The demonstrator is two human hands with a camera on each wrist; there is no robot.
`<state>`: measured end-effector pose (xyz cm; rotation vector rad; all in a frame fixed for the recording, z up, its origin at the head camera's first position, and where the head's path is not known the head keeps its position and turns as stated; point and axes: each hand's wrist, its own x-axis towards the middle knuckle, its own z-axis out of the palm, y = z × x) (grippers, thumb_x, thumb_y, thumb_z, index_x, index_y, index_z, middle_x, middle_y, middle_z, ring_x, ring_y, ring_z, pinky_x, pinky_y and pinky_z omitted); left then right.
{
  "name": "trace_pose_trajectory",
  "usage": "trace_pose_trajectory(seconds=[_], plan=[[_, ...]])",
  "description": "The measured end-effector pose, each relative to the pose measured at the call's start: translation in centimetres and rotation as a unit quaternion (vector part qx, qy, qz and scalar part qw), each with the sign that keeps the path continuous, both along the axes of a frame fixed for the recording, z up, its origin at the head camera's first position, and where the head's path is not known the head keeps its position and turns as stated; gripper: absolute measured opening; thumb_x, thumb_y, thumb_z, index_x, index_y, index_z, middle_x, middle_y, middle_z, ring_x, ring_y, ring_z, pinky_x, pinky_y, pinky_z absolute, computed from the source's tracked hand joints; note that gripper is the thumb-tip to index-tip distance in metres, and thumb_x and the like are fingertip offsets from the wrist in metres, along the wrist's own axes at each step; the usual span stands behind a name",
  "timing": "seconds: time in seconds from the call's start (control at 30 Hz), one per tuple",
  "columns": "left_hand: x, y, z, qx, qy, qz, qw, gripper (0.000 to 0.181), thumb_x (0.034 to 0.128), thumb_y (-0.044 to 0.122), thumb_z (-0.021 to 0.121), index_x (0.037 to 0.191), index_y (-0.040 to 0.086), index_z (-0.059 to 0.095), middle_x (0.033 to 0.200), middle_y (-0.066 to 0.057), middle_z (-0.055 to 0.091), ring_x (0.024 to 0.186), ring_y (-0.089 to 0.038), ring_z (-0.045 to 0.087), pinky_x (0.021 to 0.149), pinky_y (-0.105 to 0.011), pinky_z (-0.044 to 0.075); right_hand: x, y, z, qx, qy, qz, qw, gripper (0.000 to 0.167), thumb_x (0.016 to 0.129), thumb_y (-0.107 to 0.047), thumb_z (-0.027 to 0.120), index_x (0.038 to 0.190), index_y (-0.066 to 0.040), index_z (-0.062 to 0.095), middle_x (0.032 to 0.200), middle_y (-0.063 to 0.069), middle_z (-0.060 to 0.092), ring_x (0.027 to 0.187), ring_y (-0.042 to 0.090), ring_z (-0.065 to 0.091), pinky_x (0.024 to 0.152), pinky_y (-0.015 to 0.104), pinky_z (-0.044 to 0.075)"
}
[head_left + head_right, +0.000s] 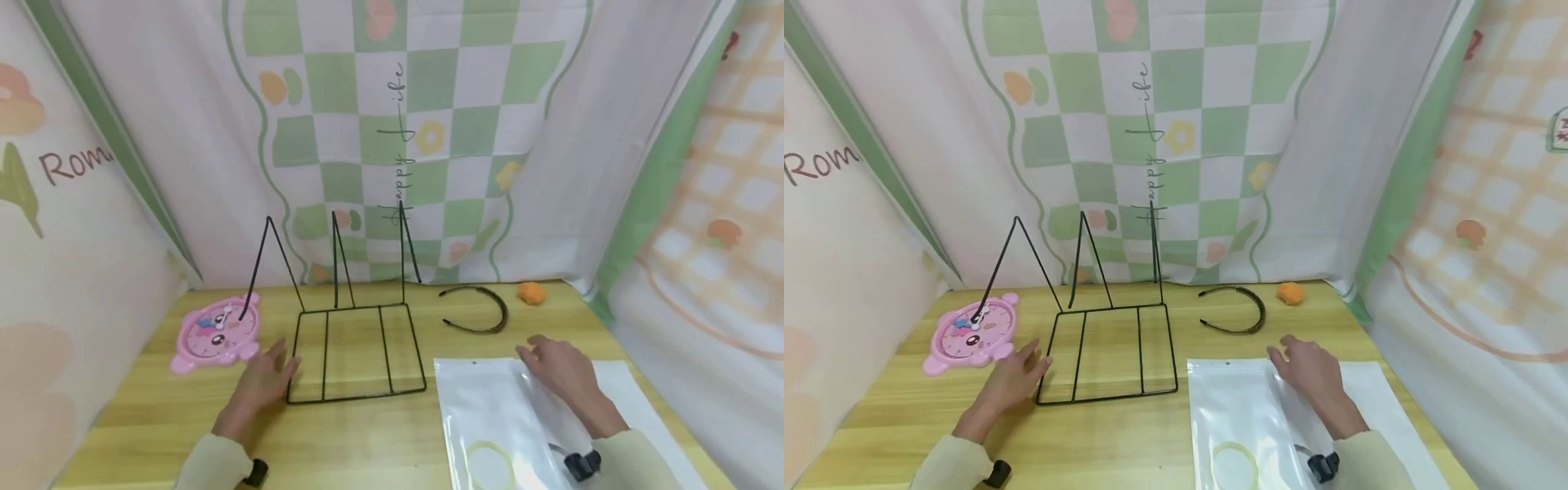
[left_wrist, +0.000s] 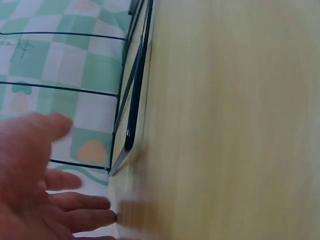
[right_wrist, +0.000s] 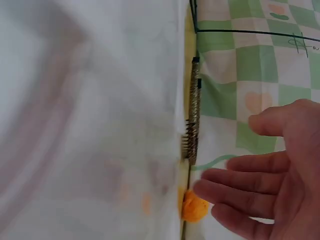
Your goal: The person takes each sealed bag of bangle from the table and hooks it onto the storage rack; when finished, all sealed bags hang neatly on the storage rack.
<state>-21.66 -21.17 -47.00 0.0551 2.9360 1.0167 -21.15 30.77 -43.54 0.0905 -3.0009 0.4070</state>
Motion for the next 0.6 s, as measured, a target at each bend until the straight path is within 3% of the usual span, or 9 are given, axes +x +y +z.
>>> trace_pose_trajectory(seconds=[0.07, 0.1, 0.23, 0.33, 0.43, 0.6], plan=[[0.2, 0.2, 0.0, 0.002, 0.019, 0.011, 0.9998, 0.061, 0.1004, 0.034, 0.052, 0.147, -0.002, 0.036, 0.13, -0.032, 0.054, 0.097, -0.046, 0.063, 0.086, -0.055, 0.051, 0.8, 0.4, -0.4, 0.005, -0.039, -0.007, 0.9992, 0.049, 0.096, -0.046, 0.054, 0.106, 0.0, 0.067, 0.083, 0.011, 0.07, 0.069, 0.026, 0.063, 0.052, 0.037, 0.046], [0.2, 0.3, 0.0, 0.002, 0.032, 0.017, 0.9994, 0.056, 0.0997, 0.03, 0.054, 0.143, -0.004, 0.042, 0.125, -0.032, 0.058, 0.102, -0.046, 0.062, 0.087, -0.055, 0.051, 1.2, 0.5, -0.5, 0.005, -0.065, -0.009, 0.9978, 0.049, 0.096, -0.05, 0.053, 0.1, -0.003, 0.067, 0.081, 0.008, 0.069, 0.067, 0.023, 0.062, 0.053, 0.037, 0.045], [0.4, 0.5, -0.5, -0.001, 0.067, 0.01, 0.9977, 0.045, 0.0951, 0.021, 0.062, 0.128, -0.01, 0.055, 0.11, -0.029, 0.064, 0.097, -0.039, 0.064, 0.085, -0.051, 0.053, 2.3, 0.0, -1.2, 0.03, -0.137, -0.015, 0.99, 0.062, 0.089, -0.07, 0.047, 0.085, -0.01, 0.061, 0.071, 0.002, 0.058, 0.061, 0.019, 0.052, 0.052, 0.036, 0.04], [0.3, 0.9, -0.9, -0.002, 0.069, 0.001, 0.9976, 0.044, 0.0915, 0.02, 0.066, 0.121, -0.012, 0.058, 0.095, -0.02, 0.065, 0.081, -0.029, 0.062, 0.076, -0.046, 0.054, 2.6, -0.7, -1.4, 0.059, -0.135, -0.02, 0.9889, 0.076, 0.083, -0.078, 0.045, 0.088, -0.005, 0.061, 0.074, 0.007, 0.059, 0.062, 0.023, 0.054, 0.052, 0.04, 0.042], [0.2, 1.1, -1.3, 0.006, 0.065, 0.011, 0.9978, 0.044, 0.0887, 0.017, 0.069, 0.12, -0.012, 0.058, 0.082, -0.009, 0.061, 0.071, -0.019, 0.055, 0.069, -0.038, 0.052, 2.5, -1.2, -1.5, 0.075, -0.13, -0.021, 0.9885, 0.084, 0.079, -0.08, 0.049, 0.094, 0.001, 0.063, 0.077, 0.011, 0.062, 0.065, 0.027, 0.058, 0.054, 0.043, 0.045], [0.0, 0.9, -1.5, 0.016, 0.063, 0.014, 0.9978, 0.042, 0.0869, 0.01, 0.068, 0.122, -0.009, 0.056, 0.078, -0.002, 0.061, 0.066, -0.014, 0.053, 0.062, -0.031, 0.048, 2.4, -1.6, -1.6, 0.073, -0.139, -0.024, 0.9874, 0.07, 0.078, -0.073, 0.059, 0.087, -0.003, 0.064, 0.073, 0.008, 0.06, 0.064, 0.025, 0.058, 0.055, 0.043, 0.047]])
